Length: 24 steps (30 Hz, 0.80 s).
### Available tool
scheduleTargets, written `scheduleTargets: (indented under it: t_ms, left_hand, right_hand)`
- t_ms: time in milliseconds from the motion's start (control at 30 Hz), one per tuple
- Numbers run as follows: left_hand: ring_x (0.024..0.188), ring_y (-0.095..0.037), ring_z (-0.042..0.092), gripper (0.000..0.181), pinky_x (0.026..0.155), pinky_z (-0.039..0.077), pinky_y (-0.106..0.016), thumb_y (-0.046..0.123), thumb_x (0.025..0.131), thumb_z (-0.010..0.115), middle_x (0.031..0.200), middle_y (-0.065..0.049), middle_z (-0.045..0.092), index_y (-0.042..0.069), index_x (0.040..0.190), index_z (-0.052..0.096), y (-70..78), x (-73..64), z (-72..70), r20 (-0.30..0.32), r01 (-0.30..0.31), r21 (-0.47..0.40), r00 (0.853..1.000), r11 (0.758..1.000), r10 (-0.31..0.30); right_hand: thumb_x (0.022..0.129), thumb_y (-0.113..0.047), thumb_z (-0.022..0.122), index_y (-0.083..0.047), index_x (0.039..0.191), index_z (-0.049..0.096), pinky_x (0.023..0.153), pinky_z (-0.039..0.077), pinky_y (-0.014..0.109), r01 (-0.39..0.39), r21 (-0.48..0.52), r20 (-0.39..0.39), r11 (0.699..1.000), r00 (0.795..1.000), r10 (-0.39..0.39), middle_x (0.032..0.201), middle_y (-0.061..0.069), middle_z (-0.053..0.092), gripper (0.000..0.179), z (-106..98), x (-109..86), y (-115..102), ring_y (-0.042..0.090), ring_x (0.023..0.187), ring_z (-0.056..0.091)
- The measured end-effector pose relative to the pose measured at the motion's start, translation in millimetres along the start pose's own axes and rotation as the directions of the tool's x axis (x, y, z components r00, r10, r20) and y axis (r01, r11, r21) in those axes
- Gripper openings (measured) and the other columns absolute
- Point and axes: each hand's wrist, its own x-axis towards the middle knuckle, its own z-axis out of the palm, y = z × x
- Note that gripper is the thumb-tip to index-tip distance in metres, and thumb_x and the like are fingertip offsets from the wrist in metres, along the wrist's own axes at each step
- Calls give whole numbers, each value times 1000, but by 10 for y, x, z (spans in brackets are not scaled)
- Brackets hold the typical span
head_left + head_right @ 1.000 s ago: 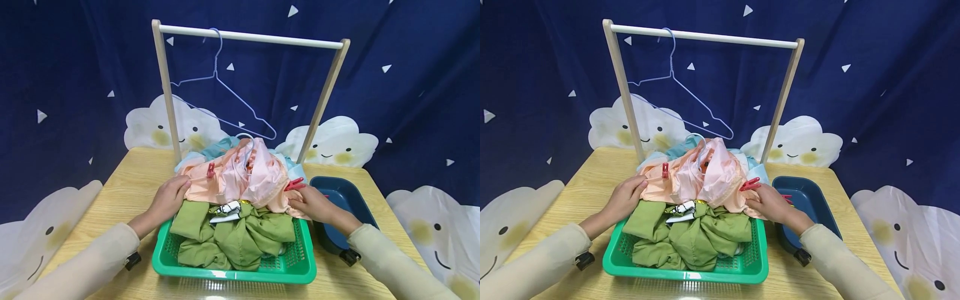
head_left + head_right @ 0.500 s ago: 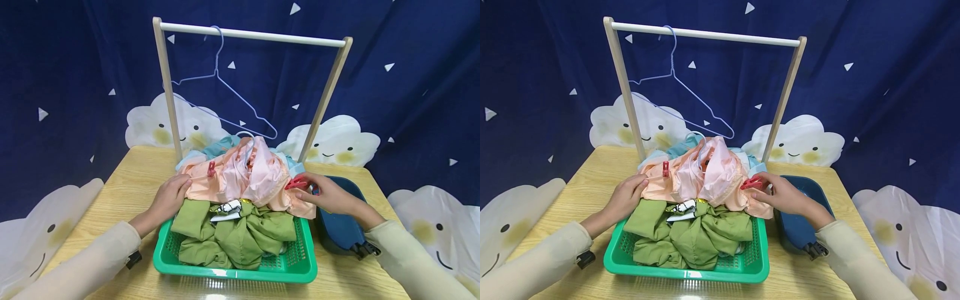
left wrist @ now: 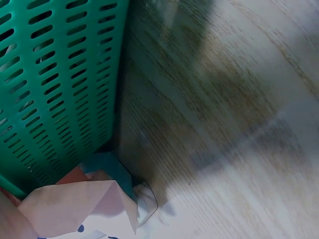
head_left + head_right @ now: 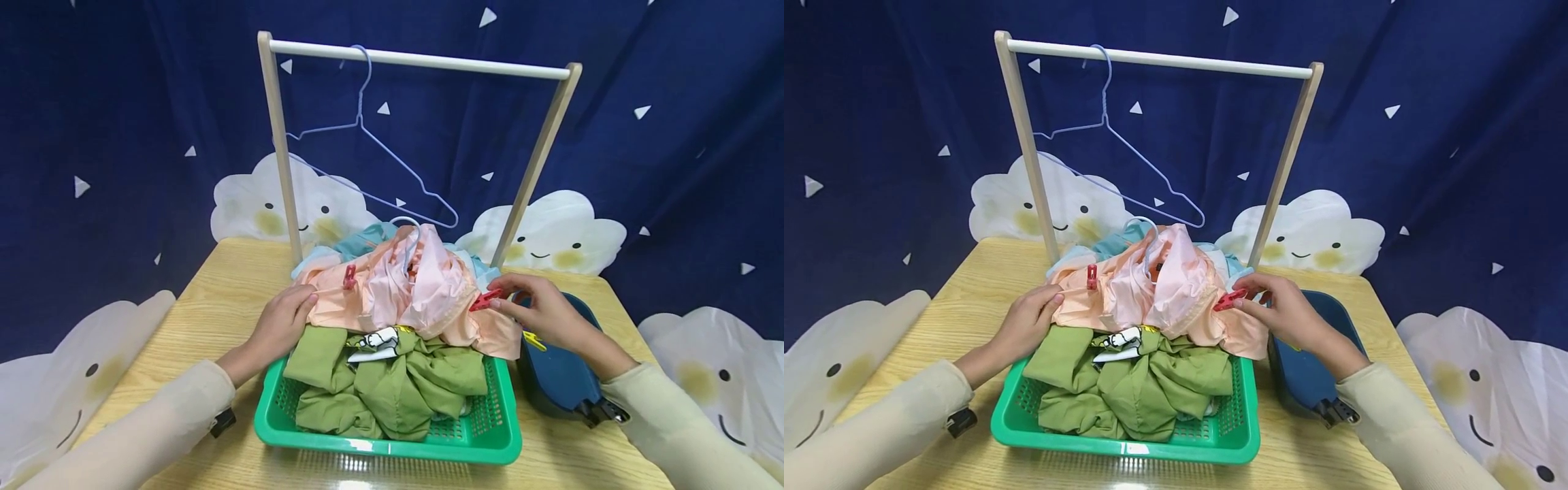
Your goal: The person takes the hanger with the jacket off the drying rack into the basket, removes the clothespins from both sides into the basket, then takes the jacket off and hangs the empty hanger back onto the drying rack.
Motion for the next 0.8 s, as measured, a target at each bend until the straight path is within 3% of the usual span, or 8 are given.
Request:
scheduleTargets:
  t_ms: [200, 567, 800]
  left_hand:
    - [76, -22, 49, 31, 76, 42, -40, 15, 106, 51, 69, -2, 40, 14, 75, 46, 24, 2, 5, 8, 4, -8, 1000, 1000, -4]
    - [79, -24, 52, 30, 77, 43, -41, 14, 105, 52, 72, -4, 45, 14, 76, 47, 18, 10, -5, 0, 12, -1, 1000, 1000, -12]
    - [79, -23, 52, 27, 75, 44, -41, 15, 105, 53, 74, -4, 48, 14, 78, 50, 6, -5, 9, -1, 18, 7, 1000, 1000, -18]
  right_hand:
    - [90, -11, 76, -9, 103, 76, 58, 52, 25, 23, -27, -46, 999, 999, -24, 97, 6, 75, 13, -6, -19, 24, 6, 76, 63]
    - [85, -7, 79, -9, 97, 78, 49, 48, 23, 77, -67, -74, 995, 994, -82, 94, 6, 76, 12, -32, 1, -7, 0, 70, 59]
    - [87, -6, 77, -12, 93, 77, 40, 37, 20, 113, -82, -95, 990, 988, -121, 91, 5, 76, 8, -53, -4, -8, -1, 50, 46]
